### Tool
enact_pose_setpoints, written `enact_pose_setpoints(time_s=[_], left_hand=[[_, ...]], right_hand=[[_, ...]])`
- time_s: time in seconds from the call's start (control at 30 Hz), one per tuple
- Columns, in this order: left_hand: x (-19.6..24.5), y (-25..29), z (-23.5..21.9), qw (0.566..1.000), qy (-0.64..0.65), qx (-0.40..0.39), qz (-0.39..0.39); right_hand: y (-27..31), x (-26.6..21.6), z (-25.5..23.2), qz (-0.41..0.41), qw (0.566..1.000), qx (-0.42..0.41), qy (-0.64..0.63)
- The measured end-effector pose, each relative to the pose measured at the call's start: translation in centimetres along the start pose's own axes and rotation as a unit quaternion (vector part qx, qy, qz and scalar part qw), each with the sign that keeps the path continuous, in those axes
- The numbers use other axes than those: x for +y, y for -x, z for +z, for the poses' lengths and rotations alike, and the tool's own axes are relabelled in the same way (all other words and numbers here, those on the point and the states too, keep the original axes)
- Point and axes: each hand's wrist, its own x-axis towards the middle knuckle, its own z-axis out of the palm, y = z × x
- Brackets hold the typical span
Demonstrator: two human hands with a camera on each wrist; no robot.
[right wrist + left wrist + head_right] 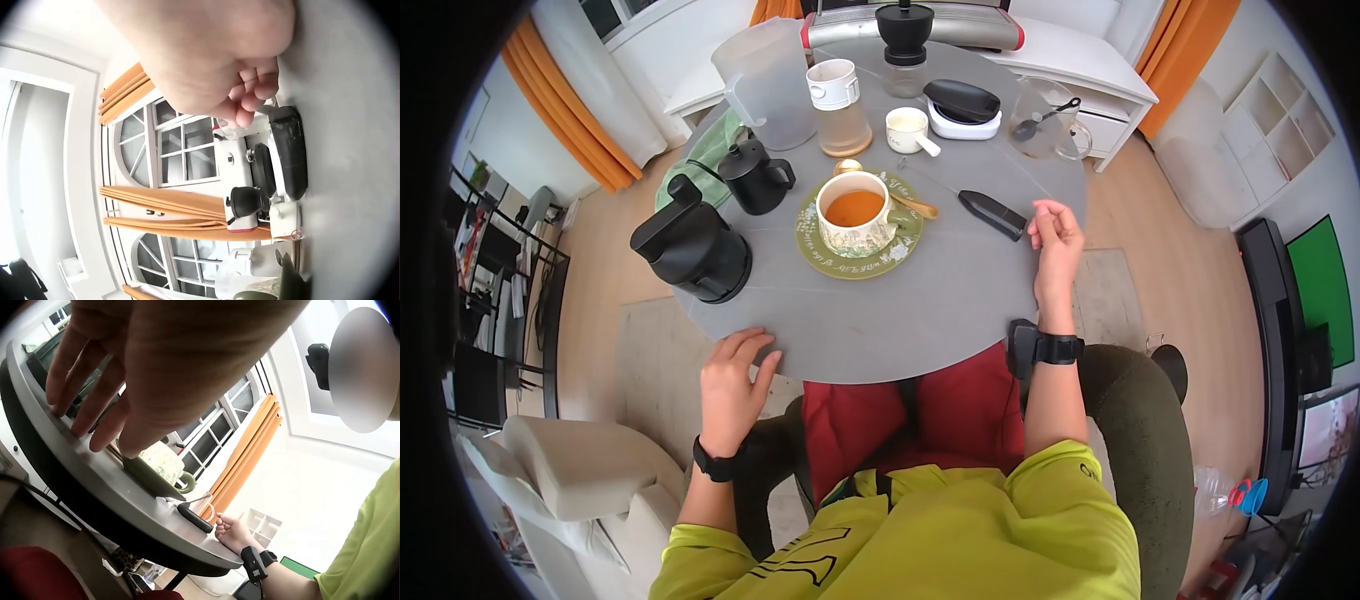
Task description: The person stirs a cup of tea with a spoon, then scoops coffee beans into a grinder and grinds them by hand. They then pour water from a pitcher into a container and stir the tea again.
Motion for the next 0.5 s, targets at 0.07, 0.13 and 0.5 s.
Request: enact_pose_setpoints(time_s=[0.07,0.13,0.5], left_hand=[[0.06,0.04,-0.03,1.000,-0.004,0.000,0.000],[0.02,0.06,0.01,1.000,-0.008,0.000,0.004],[0.41,0.06,-0.11,1.000,-0.011,-0.008,-0.002]], right_hand=[[0.05,0.18,-0.03,0.001,1.000,-0.016,-0.007],[0.21,-0.11,0.29,0.016,1.000,-0.017,-0.005],[0.12,0.03,0.21,0.021,0.999,-0.026,0.000]])
